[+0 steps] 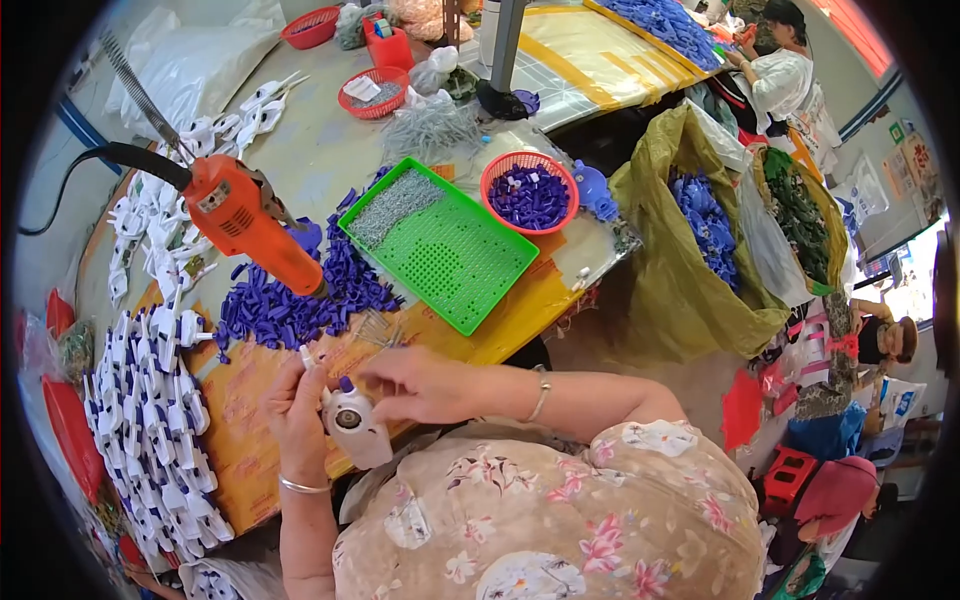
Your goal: Assembling plastic toy gun components at a factory workbench.
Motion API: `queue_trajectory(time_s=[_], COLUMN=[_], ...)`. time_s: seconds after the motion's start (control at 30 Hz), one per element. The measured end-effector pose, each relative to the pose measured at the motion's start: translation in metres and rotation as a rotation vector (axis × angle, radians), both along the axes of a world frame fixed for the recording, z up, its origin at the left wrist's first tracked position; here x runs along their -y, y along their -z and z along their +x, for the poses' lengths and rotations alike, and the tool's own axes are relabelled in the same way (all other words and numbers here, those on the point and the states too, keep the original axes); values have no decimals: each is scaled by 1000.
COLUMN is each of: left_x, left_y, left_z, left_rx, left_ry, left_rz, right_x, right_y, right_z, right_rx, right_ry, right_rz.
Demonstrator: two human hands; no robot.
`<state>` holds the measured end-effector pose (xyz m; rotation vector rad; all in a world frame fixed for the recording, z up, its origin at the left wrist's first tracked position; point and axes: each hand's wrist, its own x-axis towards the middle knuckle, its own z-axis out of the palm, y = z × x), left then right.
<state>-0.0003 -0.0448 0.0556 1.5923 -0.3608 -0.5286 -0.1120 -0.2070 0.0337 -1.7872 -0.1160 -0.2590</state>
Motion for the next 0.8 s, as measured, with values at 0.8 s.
queue_trajectory(time_s=[0.8], left_x=[-9], left_y=[11], left_z=[5], left_rx=[-223], left_ry=[69], left_rz=[-17], right_x=[209], right_y=[-18], right_z=[-23], right_rx=[-368], right_ry=[768], right_rz=[-1147])
